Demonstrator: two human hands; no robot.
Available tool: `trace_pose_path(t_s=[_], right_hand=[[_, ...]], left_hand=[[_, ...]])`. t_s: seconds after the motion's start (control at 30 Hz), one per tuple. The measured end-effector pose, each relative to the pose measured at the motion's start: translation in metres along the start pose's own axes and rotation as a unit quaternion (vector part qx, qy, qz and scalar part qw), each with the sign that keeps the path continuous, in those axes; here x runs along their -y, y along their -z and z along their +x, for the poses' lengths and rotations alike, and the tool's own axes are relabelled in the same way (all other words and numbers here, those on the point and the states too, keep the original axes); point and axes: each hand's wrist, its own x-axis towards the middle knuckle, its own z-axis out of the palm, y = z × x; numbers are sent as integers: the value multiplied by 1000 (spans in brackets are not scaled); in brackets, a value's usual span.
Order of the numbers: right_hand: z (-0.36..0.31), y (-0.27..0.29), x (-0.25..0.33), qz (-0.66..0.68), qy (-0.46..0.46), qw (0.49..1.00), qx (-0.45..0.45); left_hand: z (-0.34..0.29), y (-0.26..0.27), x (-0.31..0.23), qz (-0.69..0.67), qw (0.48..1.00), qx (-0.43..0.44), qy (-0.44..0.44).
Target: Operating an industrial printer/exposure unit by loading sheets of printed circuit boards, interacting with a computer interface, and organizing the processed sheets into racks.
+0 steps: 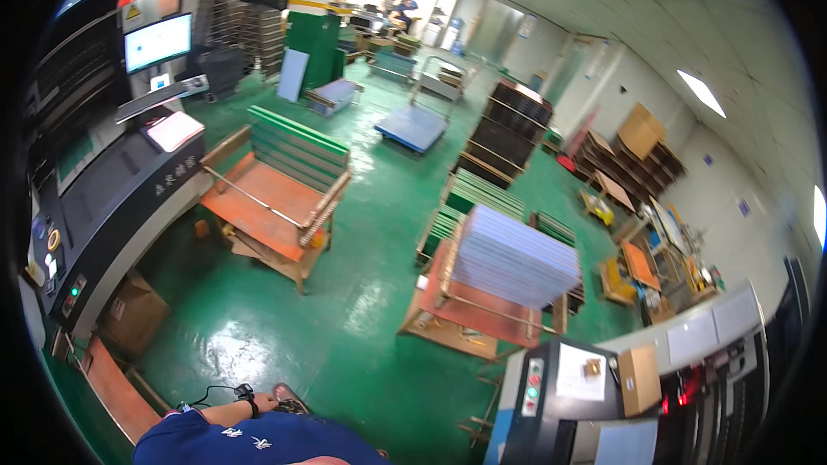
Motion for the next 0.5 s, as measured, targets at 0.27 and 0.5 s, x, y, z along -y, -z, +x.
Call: trace_pose_path(t_s=[0.27,0.5], right_hand=[[-175,90,380,372,451,685,434],[-396,208,505,218,653,635,351]], left_hand=[[14,138,91,-113,960,-164,194],[-72,210,121,-260,886,-288,254]])
